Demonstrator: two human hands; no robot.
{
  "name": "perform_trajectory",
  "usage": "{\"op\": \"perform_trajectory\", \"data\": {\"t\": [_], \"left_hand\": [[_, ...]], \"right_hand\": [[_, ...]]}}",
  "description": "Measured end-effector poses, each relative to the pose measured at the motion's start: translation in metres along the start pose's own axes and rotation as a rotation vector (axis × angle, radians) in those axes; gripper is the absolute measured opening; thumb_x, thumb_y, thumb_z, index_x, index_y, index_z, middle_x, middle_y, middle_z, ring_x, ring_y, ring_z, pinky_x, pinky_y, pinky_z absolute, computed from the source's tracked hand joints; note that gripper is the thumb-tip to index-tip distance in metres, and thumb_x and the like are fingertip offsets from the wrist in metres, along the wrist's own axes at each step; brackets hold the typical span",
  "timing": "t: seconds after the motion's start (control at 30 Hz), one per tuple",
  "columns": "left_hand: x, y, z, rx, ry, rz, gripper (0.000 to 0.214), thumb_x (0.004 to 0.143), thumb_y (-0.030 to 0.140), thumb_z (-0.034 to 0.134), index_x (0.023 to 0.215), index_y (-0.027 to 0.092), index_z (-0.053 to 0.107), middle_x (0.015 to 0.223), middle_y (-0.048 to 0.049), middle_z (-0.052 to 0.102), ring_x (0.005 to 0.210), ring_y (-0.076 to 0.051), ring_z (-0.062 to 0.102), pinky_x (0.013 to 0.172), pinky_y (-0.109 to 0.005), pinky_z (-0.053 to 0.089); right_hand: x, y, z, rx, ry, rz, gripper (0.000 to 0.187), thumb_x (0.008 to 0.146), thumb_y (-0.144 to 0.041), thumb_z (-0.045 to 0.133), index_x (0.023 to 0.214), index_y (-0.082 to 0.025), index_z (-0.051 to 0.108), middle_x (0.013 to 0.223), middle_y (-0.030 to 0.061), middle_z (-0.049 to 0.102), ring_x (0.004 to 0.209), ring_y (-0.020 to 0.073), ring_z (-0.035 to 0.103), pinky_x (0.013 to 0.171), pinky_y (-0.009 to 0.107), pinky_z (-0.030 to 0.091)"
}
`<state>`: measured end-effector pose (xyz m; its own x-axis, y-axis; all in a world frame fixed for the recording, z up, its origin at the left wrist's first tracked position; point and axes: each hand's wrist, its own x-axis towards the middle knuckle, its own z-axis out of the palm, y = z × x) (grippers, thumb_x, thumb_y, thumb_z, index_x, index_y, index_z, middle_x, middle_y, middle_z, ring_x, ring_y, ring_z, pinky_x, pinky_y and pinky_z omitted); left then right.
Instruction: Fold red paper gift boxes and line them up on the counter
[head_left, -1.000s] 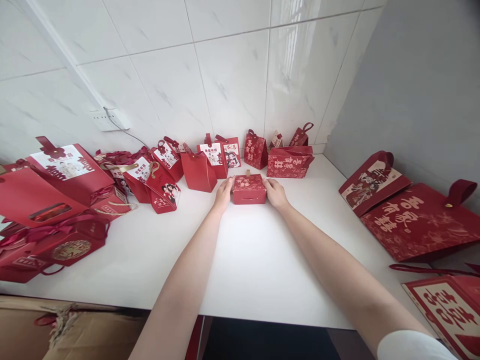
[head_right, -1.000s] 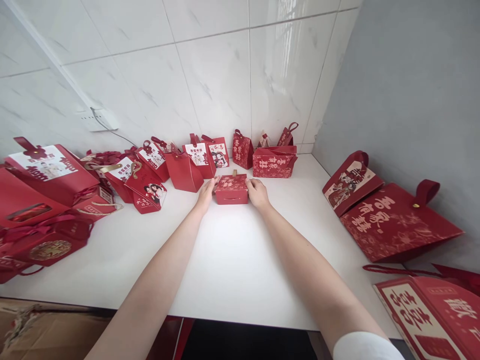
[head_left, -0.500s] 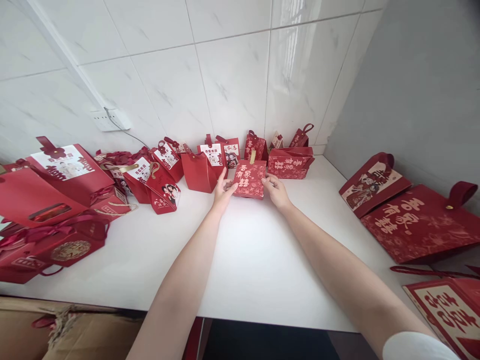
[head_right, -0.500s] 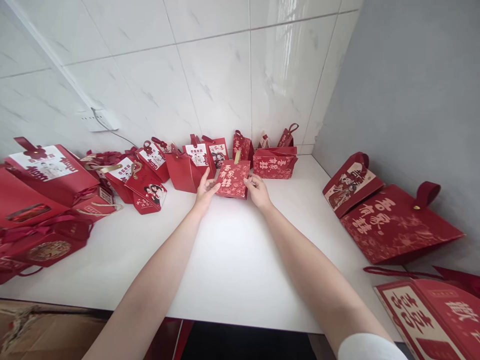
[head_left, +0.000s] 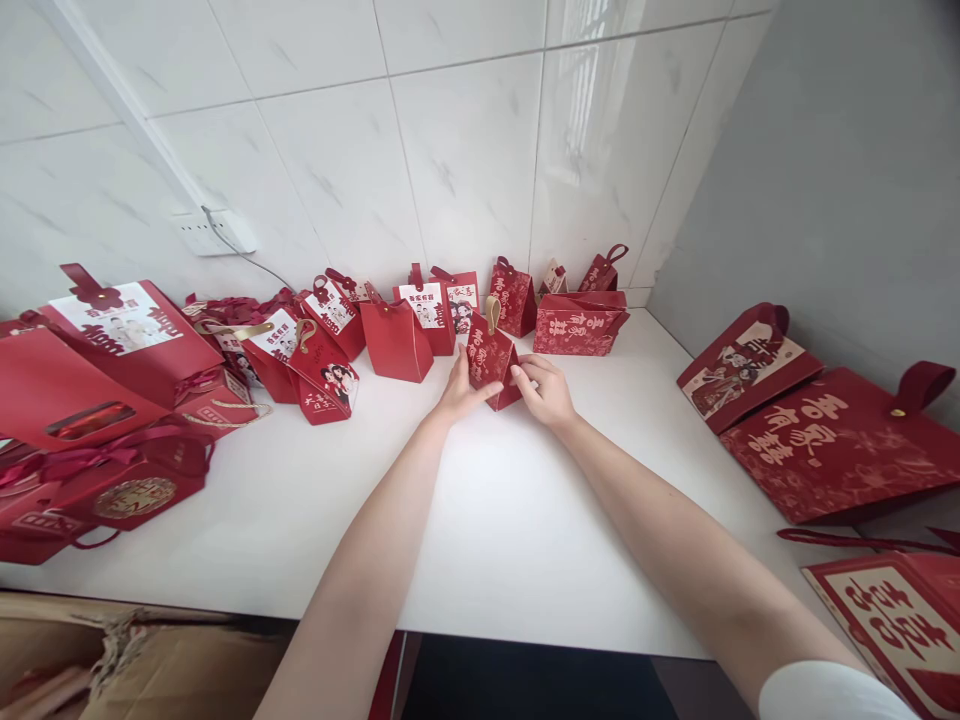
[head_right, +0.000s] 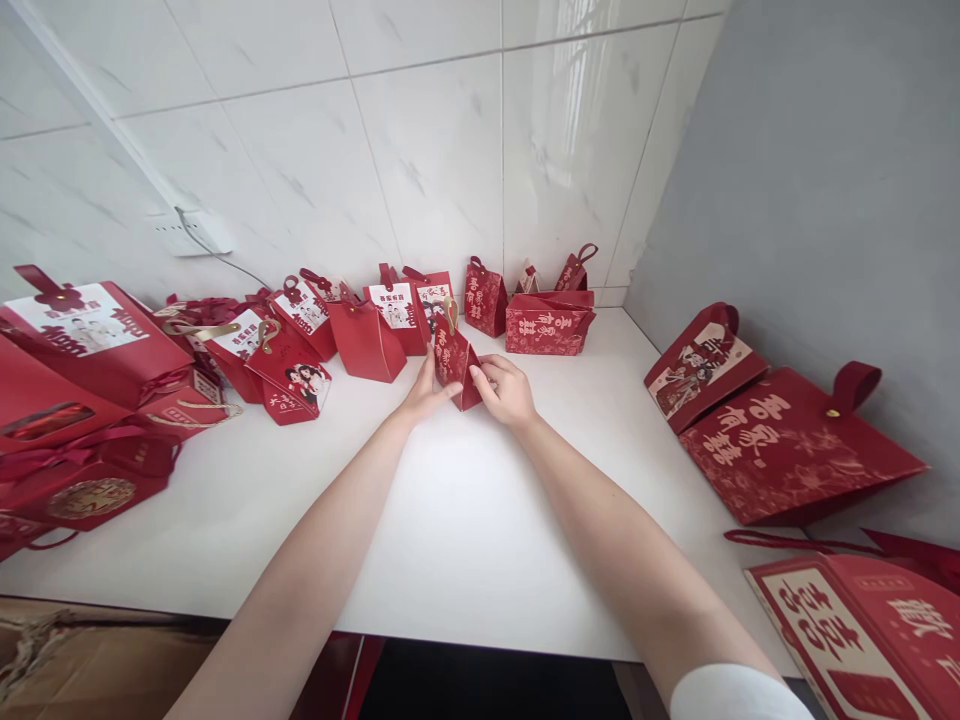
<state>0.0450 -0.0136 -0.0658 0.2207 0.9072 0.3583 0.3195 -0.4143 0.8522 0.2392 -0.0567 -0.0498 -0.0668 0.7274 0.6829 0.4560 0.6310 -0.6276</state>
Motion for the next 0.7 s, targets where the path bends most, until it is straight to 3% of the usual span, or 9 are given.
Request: {"op": "perform_trajectory", "data": {"t": [0.07,0.13,0.2,0.3,0.37,0.5,0.6,0.7], "left_hand": [[-0.002,0.006,0.001,0.074,-0.071,0.067,0.131,0.055,0.046,0.086,0.154,0.023,0.002,0.161,-0.0120,0.007,0.148,-0.033,0.005,0.121,-0.046,0.012],[-0.003,0.010,0.001,0.067,-0.090,0.089,0.130,0.055,0.045,0.086,0.154,0.024,0.004,0.161,-0.0108,0.008,0.148,-0.032,0.007,0.121,-0.045,0.013],[-0.003,0.012,-0.001,-0.044,-0.098,0.028,0.109,0.065,0.046,0.079,0.152,0.027,0.017,0.159,-0.0074,0.019,0.147,-0.029,0.016,0.120,-0.042,0.018],[0.001,0.009,-0.003,-0.365,-0.049,-0.126,0.066,0.080,0.050,0.062,0.139,0.024,0.047,0.144,-0.0075,0.049,0.135,-0.029,0.042,0.113,-0.042,0.032],[0.003,0.003,-0.005,-0.510,0.059,-0.183,0.049,0.082,0.049,0.057,0.121,0.019,0.061,0.126,-0.0086,0.064,0.121,-0.029,0.055,0.105,-0.043,0.040],[0.007,-0.007,-0.007,-0.476,0.274,-0.190,0.029,0.080,0.040,0.059,0.097,0.018,0.067,0.105,-0.0050,0.070,0.105,-0.024,0.062,0.093,-0.036,0.047],[0.007,-0.009,-0.007,-0.436,0.298,-0.206,0.027,0.082,0.043,0.058,0.090,0.017,0.066,0.095,-0.0048,0.070,0.095,-0.022,0.064,0.083,-0.033,0.050],[0.008,-0.006,-0.007,-0.419,0.252,-0.302,0.034,0.082,0.049,0.058,0.085,0.015,0.065,0.085,-0.0071,0.070,0.081,-0.022,0.065,0.069,-0.032,0.052]], "right_hand": [[-0.001,0.001,0.000,0.001,-0.016,0.060,0.056,0.097,-0.050,0.034,0.055,-0.022,0.056,0.074,0.0061,0.067,0.073,0.0195,0.064,0.073,0.033,0.047],[-0.002,0.003,0.001,-0.005,-0.035,0.136,0.062,0.097,-0.054,0.029,0.050,-0.023,0.054,0.062,0.0049,0.064,0.065,0.0192,0.063,0.072,0.033,0.046],[-0.003,0.006,0.002,0.006,-0.040,0.203,0.066,0.097,-0.057,0.026,0.049,-0.023,0.055,0.058,0.0041,0.064,0.062,0.0191,0.062,0.072,0.032,0.046],[-0.002,0.012,0.004,0.041,-0.033,0.293,0.068,0.095,-0.061,0.023,0.049,-0.023,0.056,0.056,0.0036,0.063,0.060,0.0190,0.062,0.070,0.032,0.045],[-0.001,0.016,0.004,0.046,-0.005,0.336,0.067,0.095,-0.061,0.023,0.051,-0.023,0.057,0.060,0.0042,0.065,0.063,0.0196,0.062,0.072,0.032,0.045],[0.003,0.027,0.004,0.057,0.134,0.378,0.050,0.092,-0.058,0.034,0.076,-0.022,0.064,0.093,0.0072,0.071,0.089,0.0231,0.064,0.083,0.034,0.045],[0.005,0.032,0.005,0.150,0.083,0.447,0.040,0.086,-0.058,0.048,0.098,-0.022,0.061,0.108,0.0076,0.069,0.101,0.0243,0.062,0.090,0.037,0.044],[0.005,0.030,0.005,0.184,-0.034,0.457,0.043,0.086,-0.060,0.047,0.104,-0.024,0.060,0.110,0.0050,0.069,0.102,0.0242,0.061,0.093,0.039,0.042]]}}
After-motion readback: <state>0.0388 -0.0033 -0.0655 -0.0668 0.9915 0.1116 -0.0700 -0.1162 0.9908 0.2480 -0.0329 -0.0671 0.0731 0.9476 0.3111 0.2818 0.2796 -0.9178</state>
